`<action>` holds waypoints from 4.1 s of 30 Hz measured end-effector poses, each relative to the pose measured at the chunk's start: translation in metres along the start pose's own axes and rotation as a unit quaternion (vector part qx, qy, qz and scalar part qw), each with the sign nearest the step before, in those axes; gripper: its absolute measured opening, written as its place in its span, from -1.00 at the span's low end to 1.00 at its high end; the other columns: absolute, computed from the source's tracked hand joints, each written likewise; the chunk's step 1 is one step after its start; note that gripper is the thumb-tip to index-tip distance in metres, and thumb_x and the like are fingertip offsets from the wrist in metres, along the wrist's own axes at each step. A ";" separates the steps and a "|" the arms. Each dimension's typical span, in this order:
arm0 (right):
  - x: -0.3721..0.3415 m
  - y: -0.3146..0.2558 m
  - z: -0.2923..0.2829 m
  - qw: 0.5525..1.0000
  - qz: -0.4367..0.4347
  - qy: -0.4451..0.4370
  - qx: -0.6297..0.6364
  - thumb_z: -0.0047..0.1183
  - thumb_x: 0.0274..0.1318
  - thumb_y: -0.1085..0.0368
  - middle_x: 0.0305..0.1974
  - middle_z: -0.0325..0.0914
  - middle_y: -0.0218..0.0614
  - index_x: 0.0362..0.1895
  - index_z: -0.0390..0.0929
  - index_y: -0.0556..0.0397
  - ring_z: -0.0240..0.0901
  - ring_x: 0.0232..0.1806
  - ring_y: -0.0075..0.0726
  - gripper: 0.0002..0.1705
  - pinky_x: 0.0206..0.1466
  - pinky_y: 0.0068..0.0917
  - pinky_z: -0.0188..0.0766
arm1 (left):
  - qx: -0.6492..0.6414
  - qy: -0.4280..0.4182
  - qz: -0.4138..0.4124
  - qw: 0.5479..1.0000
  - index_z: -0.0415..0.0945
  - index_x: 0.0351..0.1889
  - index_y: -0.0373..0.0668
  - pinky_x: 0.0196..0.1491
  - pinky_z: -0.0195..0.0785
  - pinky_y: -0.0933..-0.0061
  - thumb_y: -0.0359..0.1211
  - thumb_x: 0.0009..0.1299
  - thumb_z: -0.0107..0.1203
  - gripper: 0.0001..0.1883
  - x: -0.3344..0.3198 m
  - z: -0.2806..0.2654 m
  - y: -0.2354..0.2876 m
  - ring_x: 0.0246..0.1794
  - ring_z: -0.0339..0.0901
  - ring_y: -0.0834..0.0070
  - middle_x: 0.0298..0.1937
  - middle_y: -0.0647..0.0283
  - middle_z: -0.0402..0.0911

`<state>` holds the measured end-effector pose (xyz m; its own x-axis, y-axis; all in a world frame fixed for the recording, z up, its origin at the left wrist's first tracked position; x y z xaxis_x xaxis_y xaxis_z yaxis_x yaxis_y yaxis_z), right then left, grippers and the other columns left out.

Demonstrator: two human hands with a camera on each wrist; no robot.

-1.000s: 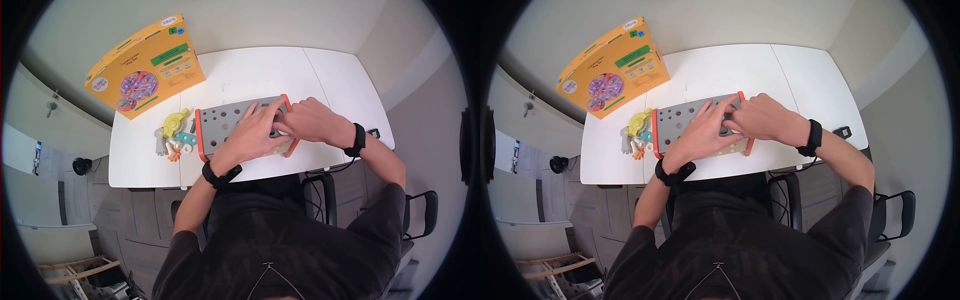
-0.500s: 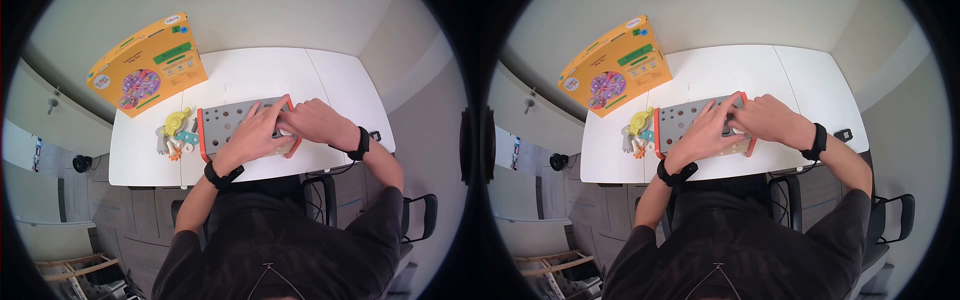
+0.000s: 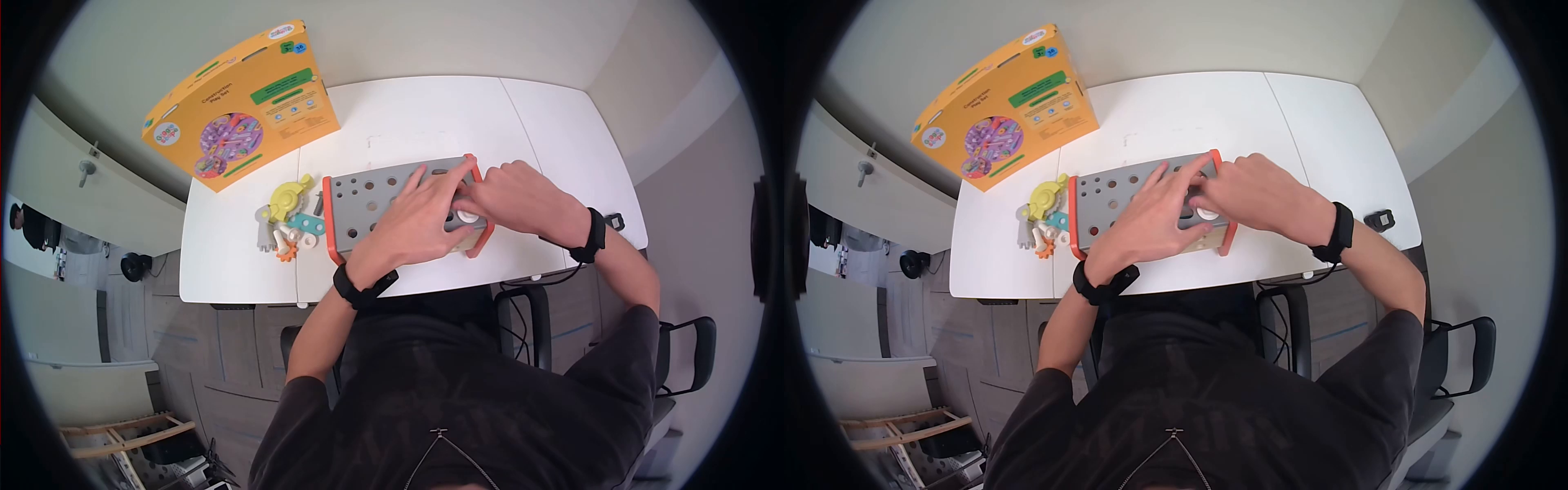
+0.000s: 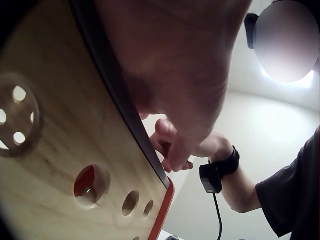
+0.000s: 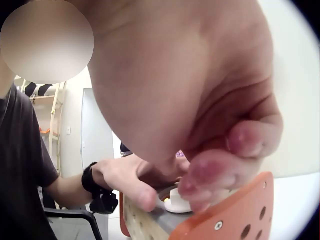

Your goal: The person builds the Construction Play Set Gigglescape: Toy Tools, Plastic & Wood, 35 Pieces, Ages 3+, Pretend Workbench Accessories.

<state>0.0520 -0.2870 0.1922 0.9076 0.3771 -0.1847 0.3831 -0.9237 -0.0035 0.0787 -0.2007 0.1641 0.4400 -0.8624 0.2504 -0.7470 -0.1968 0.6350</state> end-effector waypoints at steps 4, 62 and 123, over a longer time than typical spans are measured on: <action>-0.005 0.000 -0.010 0.999 0.020 -0.006 0.032 0.07 0.49 0.14 -0.62 0.51 -0.17 -0.07 0.57 0.12 0.57 -0.56 0.07 -0.72 -0.43 -0.11 0.46 | -0.001 0.028 0.008 1.000 0.05 0.69 -0.13 0.72 -0.15 -0.20 -0.35 0.39 0.25 -0.09 0.000 0.004 -0.009 0.37 0.53 0.08 0.24 -0.02 0.63; 0.016 -0.010 0.030 0.960 -0.161 0.143 -0.179 0.31 0.13 0.08 -0.66 0.47 -0.46 -0.67 0.44 -0.08 0.49 -0.65 -0.31 -0.57 -0.62 -0.39 0.31 | 0.102 0.036 0.035 0.993 0.31 0.54 -0.18 0.67 0.03 -0.15 -0.02 0.37 0.42 -0.14 -0.003 0.009 -0.005 0.36 0.50 0.15 0.24 0.10 0.59; -0.035 -0.006 0.053 0.956 0.116 0.229 0.140 0.28 0.37 0.14 -0.19 0.72 -0.17 0.53 0.30 0.06 0.68 -0.12 0.00 -0.24 -0.09 -0.13 0.60 | 0.262 0.179 -0.263 0.911 0.61 -0.03 -0.13 -0.05 0.57 -0.02 -0.15 0.51 0.22 -0.73 -0.117 -0.092 -0.223 -0.05 0.72 -0.05 -0.05 0.01 0.73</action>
<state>0.0084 -0.2981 0.1461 0.9672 0.0909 0.2370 0.1596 -0.9438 -0.2893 0.2399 -0.0134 0.0600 0.8704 -0.3954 0.2935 -0.4796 -0.8160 0.3228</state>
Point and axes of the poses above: each hand's wrist, its own x-axis towards the middle knuckle, its own z-axis out of the palm, y = z × x, the point moved 9 cm from there along x, towards the middle knuckle
